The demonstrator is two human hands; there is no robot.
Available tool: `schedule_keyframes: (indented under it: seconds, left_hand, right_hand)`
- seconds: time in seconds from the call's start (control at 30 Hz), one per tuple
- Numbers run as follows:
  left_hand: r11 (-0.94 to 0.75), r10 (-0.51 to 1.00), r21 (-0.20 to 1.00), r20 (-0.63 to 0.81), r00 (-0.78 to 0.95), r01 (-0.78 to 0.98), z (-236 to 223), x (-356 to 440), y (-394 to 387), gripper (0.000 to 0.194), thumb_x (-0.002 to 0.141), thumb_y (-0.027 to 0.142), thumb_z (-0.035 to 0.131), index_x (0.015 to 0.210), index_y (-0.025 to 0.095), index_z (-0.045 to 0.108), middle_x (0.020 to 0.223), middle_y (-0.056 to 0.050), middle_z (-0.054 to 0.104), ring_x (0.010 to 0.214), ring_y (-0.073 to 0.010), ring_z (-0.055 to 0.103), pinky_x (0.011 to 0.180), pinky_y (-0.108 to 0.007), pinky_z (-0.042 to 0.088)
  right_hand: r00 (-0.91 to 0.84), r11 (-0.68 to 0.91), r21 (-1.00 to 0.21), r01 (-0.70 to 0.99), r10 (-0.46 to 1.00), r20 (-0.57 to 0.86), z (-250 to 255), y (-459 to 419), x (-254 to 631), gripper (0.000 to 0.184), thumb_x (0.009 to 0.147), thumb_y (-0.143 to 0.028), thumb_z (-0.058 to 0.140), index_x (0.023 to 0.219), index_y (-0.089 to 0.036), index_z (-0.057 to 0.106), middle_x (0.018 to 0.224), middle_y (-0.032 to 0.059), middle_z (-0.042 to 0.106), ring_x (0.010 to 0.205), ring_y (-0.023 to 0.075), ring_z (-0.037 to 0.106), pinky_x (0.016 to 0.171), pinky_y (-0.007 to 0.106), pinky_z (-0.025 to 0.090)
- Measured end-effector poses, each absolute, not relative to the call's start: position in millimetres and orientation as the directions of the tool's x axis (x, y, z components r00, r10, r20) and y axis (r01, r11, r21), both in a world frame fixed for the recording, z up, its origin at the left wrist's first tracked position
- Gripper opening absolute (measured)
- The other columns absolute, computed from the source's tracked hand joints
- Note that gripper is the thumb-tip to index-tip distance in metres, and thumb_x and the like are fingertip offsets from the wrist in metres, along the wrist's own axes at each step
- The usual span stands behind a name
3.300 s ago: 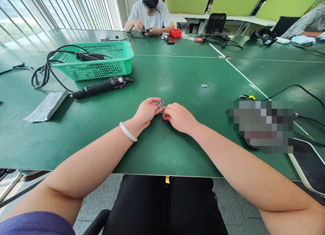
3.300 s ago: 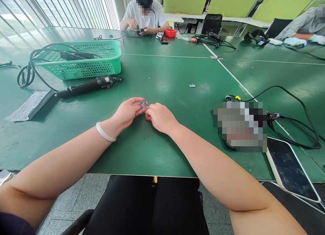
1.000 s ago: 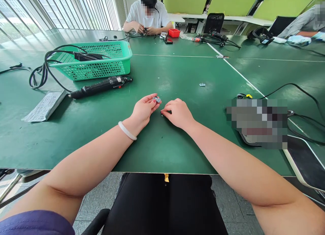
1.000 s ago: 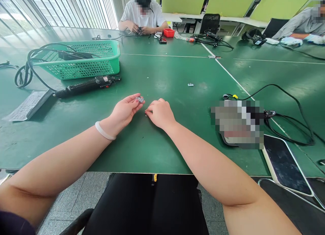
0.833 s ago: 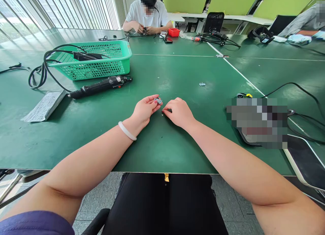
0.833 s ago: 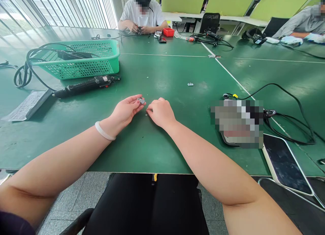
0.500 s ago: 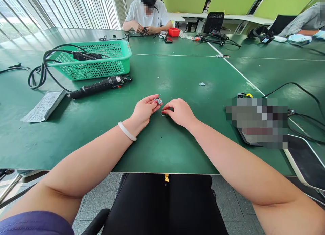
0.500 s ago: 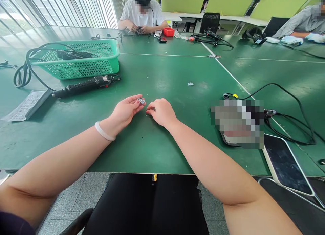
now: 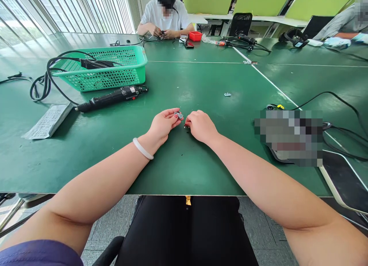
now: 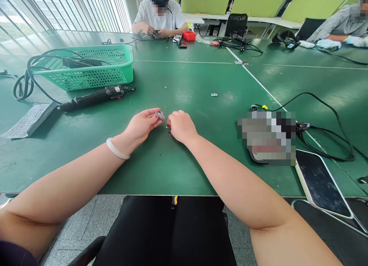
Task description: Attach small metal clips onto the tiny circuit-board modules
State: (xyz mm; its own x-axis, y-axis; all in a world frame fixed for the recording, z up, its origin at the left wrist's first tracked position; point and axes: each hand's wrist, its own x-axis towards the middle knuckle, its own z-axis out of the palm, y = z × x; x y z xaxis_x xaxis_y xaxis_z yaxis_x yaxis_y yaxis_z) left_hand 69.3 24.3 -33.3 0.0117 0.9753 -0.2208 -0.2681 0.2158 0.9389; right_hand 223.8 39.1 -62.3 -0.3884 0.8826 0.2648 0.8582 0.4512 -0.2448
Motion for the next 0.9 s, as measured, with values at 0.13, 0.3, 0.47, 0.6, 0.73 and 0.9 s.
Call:
schedule_keyframes:
  seconds: [0.13, 0.3, 0.47, 0.6, 0.73, 0.9]
  left_hand:
    - [0.216, 0.975, 0.946, -0.22, 0.008, -0.242, -32, 70, 24, 0.02, 0.087, 0.003, 0.053, 0.099, 0.01, 0.066, 0.084, -0.005, 0.07, 0.072, -0.0078, 0.066, 0.089, -0.028, 0.053]
    - [0.25, 0.967, 0.933, -0.227, 0.118, -0.258, -33, 69, 23, 0.021, 0.088, 0.003, 0.052, 0.098, 0.009, 0.069, 0.09, -0.008, 0.071, 0.077, -0.0107, 0.068, 0.093, -0.031, 0.053]
    - [0.378, 0.888, 0.88, -0.258, 0.382, -0.286, -30, 66, 20, 0.025, 0.085, 0.001, 0.051, 0.096, 0.008, 0.073, 0.101, -0.012, 0.072, 0.084, -0.0136, 0.07, 0.097, -0.032, 0.052]
    - [0.448, 0.815, 0.86, -0.281, 0.507, -0.243, -25, 65, 17, 0.029, 0.084, -0.003, 0.048, 0.088, 0.008, 0.074, 0.094, -0.011, 0.073, 0.079, -0.0121, 0.07, 0.093, -0.028, 0.053]
    - [0.476, 0.773, 0.855, -0.293, 0.563, -0.208, -25, 63, 18, 0.03, 0.083, -0.005, 0.047, 0.085, 0.008, 0.074, 0.083, -0.008, 0.071, 0.072, -0.01, 0.069, 0.082, -0.023, 0.055]
    - [0.464, 0.749, 0.862, -0.261, 0.609, -0.202, -29, 61, 20, 0.028, 0.082, -0.005, 0.048, 0.08, 0.009, 0.072, 0.076, -0.006, 0.069, 0.067, -0.0081, 0.066, 0.077, -0.021, 0.054]
  right_hand:
    - [-0.382, 0.436, -0.246, 0.866, 0.893, 0.238, -62, 41, 227, 0.02, 0.086, -0.01, 0.047, 0.078, -0.017, 0.063, 0.087, 0.0106, 0.066, 0.084, 0.0234, 0.051, 0.074, 0.037, 0.04]
    - [-0.33, 0.487, -0.51, 0.709, 0.868, 0.37, -50, 40, 240, 0.02, 0.087, -0.011, 0.042, 0.072, -0.021, 0.052, 0.087, 0.0065, 0.062, 0.086, 0.0203, 0.053, 0.078, 0.035, 0.042]
    - [-0.408, 0.649, -0.554, 0.521, 0.76, 0.506, -35, 29, 248, 0.018, 0.085, -0.014, 0.041, 0.072, -0.023, 0.049, 0.085, 0.004, 0.06, 0.084, 0.0192, 0.053, 0.081, 0.036, 0.043]
    - [-0.475, 0.719, -0.507, 0.475, 0.694, 0.54, -32, 22, 247, 0.02, 0.084, -0.011, 0.039, 0.073, -0.024, 0.051, 0.086, 0.0038, 0.059, 0.085, 0.0188, 0.052, 0.082, 0.037, 0.043]
    - [-0.505, 0.756, -0.451, 0.473, 0.653, 0.564, -32, 18, 247, 0.023, 0.083, -0.009, 0.039, 0.075, -0.024, 0.055, 0.091, 0.0042, 0.058, 0.087, 0.0189, 0.05, 0.078, 0.036, 0.044]
    - [-0.54, 0.777, -0.396, 0.489, 0.626, 0.563, -31, 15, 246, 0.024, 0.085, -0.013, 0.041, 0.077, -0.026, 0.06, 0.093, 0.0039, 0.057, 0.085, 0.0188, 0.048, 0.078, 0.038, 0.043]
